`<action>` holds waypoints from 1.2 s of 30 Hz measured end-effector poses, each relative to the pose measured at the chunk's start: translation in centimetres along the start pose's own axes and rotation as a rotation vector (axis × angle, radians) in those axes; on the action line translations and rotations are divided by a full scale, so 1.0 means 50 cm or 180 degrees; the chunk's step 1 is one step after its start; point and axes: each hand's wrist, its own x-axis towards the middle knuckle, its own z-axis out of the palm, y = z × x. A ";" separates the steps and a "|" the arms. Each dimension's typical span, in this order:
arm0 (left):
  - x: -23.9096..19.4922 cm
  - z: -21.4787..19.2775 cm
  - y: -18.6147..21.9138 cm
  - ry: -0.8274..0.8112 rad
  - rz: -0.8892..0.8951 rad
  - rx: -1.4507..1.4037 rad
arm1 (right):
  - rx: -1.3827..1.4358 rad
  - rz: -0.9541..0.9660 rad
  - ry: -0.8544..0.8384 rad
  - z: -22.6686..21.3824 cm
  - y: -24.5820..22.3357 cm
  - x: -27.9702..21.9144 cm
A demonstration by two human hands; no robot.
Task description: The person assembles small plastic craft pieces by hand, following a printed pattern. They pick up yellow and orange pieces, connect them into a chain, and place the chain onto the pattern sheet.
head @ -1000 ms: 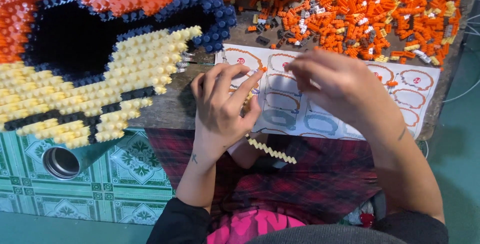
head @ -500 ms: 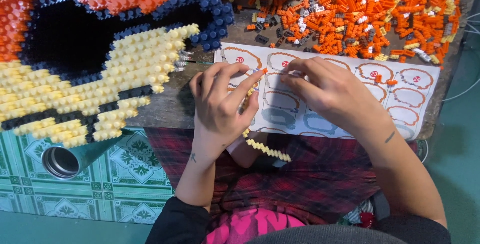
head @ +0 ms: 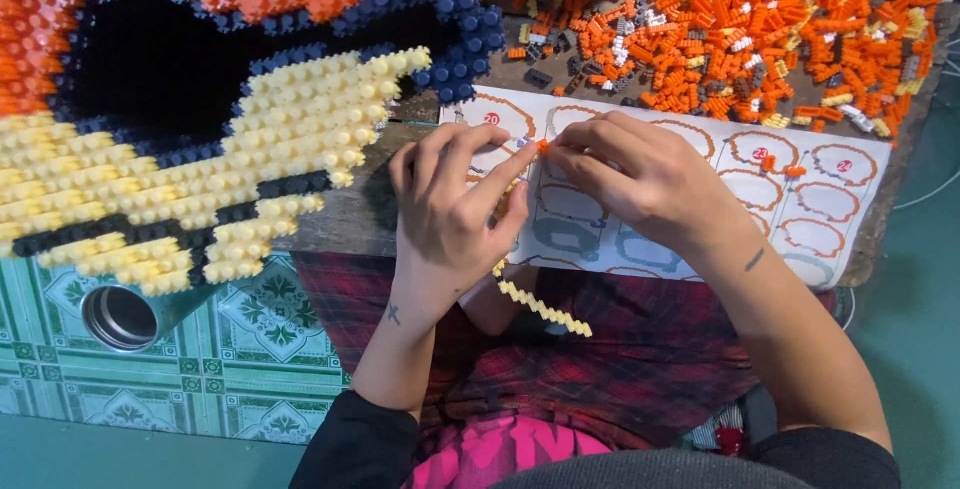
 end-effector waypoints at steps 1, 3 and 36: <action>0.000 -0.002 0.001 -0.0002 0.0000 -0.0002 | 0.0000 0.0002 -0.0001 0.001 0.000 0.000; 0.002 -0.005 0.003 -0.0024 -0.0012 0.0016 | -0.0064 -0.0022 0.0017 0.002 0.000 0.000; -0.001 -0.005 0.001 -0.0063 0.0000 0.0019 | -0.0376 -0.0252 0.0049 0.027 0.022 -0.019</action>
